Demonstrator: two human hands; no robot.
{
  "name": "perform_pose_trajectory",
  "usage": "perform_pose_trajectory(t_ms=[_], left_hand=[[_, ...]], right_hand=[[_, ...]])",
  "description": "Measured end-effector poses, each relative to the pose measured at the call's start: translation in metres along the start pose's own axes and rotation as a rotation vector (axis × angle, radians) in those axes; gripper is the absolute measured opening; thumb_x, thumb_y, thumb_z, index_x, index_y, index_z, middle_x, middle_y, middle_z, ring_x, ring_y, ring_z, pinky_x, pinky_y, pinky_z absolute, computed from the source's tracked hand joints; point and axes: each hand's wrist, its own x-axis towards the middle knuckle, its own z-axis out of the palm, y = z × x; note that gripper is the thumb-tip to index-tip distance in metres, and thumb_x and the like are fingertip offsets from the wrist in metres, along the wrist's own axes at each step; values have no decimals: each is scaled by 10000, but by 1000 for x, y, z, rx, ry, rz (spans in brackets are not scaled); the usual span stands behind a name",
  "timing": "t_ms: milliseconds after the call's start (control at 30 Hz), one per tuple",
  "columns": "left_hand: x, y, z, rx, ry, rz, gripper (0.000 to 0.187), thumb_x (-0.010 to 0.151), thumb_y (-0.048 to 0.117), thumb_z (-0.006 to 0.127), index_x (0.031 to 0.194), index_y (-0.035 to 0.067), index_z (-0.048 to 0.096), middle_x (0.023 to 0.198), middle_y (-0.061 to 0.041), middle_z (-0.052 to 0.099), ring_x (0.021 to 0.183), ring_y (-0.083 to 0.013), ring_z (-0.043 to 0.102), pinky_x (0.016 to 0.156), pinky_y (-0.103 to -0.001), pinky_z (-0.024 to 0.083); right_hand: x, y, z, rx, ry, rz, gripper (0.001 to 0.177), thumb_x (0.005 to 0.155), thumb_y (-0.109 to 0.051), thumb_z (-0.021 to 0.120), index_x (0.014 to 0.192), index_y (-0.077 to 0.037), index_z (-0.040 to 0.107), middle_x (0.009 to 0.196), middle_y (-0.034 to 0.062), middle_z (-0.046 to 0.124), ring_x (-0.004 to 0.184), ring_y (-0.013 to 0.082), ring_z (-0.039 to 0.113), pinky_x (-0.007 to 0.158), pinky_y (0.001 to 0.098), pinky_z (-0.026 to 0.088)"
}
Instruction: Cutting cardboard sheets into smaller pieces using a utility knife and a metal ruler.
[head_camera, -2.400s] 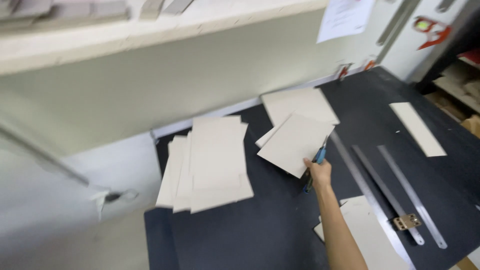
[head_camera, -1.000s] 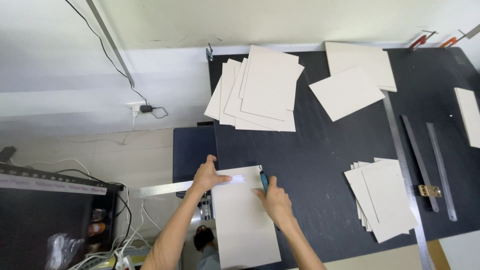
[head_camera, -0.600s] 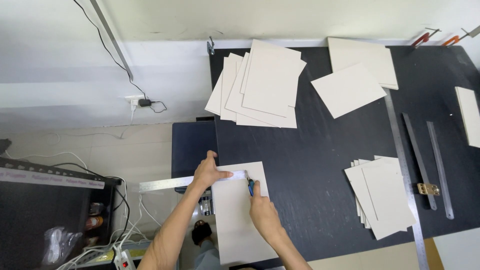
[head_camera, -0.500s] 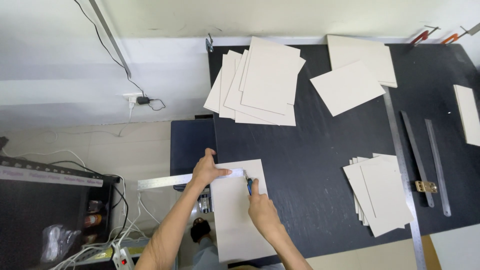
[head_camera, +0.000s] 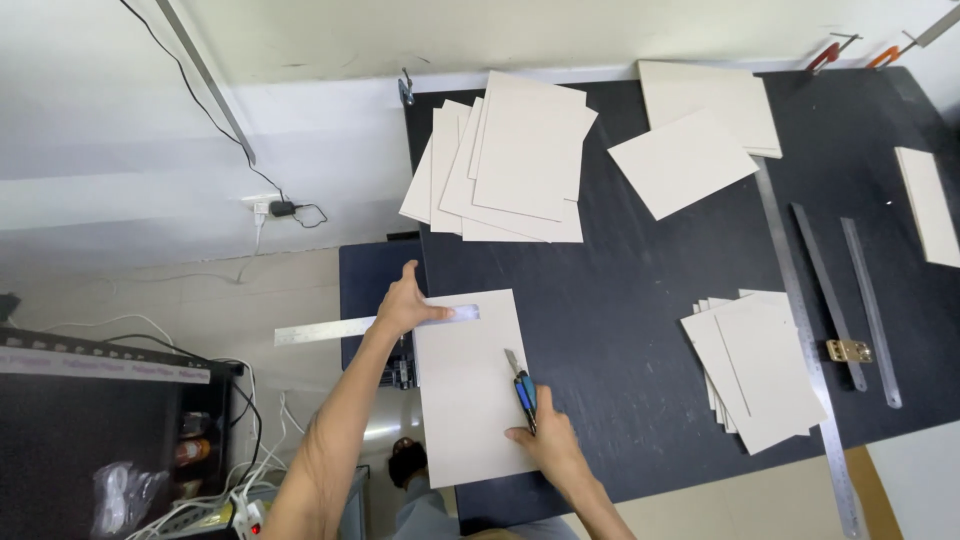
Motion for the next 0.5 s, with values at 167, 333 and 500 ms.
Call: perform_pose_trajectory(t_ms=[167,333,500], left_hand=[[-38,-26,31,-29,35,25,1617,499,438,956,1563,173,-232,1512,-254,404,1381,-389,433,1077,-418,416],[-122,-9,50,-71,-25,-171,1592,629,253,957,1508,237,-371,1499,-169,472,1320,-369,530,1078,-428,442],[-159,-23,73,-26,-75,-215,1611,628,296,955,1504,233,-395,1346,-195,598,1134,-366,649,907,-393,539]], right_hand=[[-1,2,3,15,84,-26,536,856,-237,830,1053,-148,340,716,56,479,644,282,499,596,353,387],[-12,-17,-7,74,51,91,524,862,-266,810,1043,-135,337,827,102,563,746,283,542,631,379,442],[-11,-10,1,81,96,59,542,857,-265,828,1002,-131,324,762,75,513,686,254,494,591,366,407]])
